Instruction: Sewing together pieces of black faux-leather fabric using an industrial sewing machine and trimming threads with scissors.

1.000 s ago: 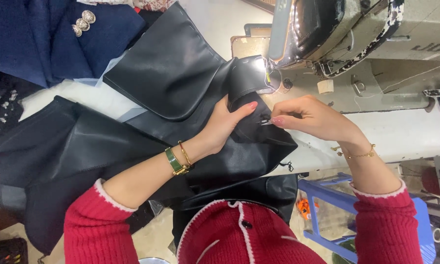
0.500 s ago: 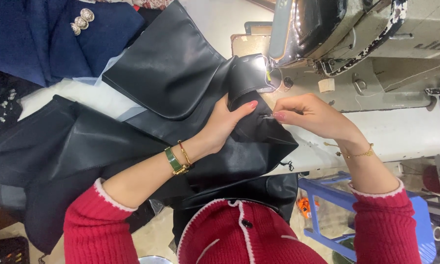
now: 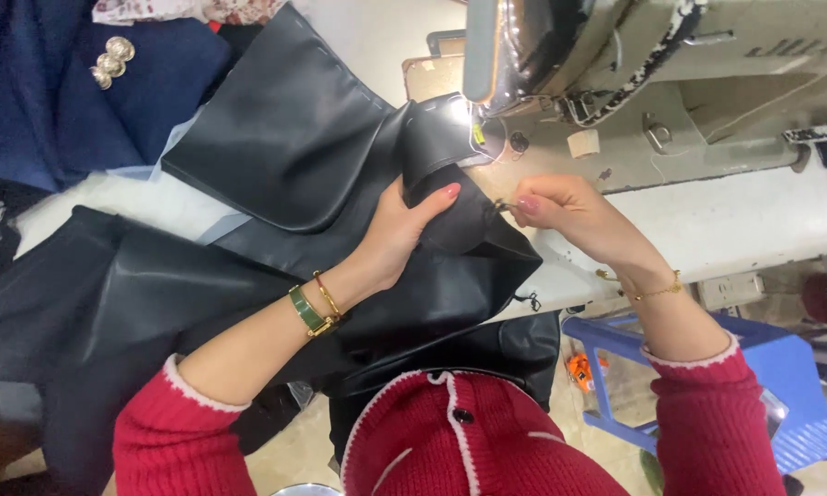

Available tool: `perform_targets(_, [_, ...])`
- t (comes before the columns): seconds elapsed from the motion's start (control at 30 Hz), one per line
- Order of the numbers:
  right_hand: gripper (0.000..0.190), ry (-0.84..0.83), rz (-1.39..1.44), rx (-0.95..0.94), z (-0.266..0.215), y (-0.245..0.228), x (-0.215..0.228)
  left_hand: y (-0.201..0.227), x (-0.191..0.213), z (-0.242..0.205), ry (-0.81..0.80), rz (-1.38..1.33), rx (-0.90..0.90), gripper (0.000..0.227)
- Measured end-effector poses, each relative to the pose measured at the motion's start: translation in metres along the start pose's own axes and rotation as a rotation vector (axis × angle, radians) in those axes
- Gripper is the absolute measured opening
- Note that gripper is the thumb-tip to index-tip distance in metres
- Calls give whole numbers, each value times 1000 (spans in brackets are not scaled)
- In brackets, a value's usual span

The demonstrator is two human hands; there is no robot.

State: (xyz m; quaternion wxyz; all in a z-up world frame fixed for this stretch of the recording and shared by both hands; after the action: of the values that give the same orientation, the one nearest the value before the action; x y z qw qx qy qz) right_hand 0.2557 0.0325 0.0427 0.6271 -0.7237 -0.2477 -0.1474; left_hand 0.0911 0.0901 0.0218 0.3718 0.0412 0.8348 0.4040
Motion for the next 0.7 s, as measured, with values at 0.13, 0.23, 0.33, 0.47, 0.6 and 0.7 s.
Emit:
perform_targets(0.13, [32, 1, 13, 9, -2, -18, -6, 1, -3, -3, -2, 21, 28, 71])
perform_targets(0.23, [29, 25, -12, 61, 0, -21, -8, 3, -9, -5, -1, 20, 46, 72])
perform_targets(0.33, [36, 72, 23, 129, -5, -14, -13, -3, 2, -6, 206, 19, 50, 77])
perform_targets(0.47, [39, 176, 280, 180, -18, -4, -22, -3, 4, -7, 304, 2, -28, 38])
perform_targets(0.6, [36, 319, 412, 292, -39, -18, -1, 8, -1, -11, 314, 80, -108, 21])
perform_targets(0.7, [28, 500, 174, 240, -64, -22, 26, 3, 17, -14, 439, 164, -89, 35])
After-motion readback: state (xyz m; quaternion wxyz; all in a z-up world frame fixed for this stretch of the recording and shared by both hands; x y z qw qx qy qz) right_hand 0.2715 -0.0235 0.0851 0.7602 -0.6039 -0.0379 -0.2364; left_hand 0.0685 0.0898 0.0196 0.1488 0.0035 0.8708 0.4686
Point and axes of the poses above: each hand's wrist, its own z-axis towards the middle knuckle, its own x-axis out of the back of the hand, y = z × x, the point moved 9 cm from there along z, towards the middle knuckle, and after that the axes turned 15 degrees about -z, right-handed, at the moved point
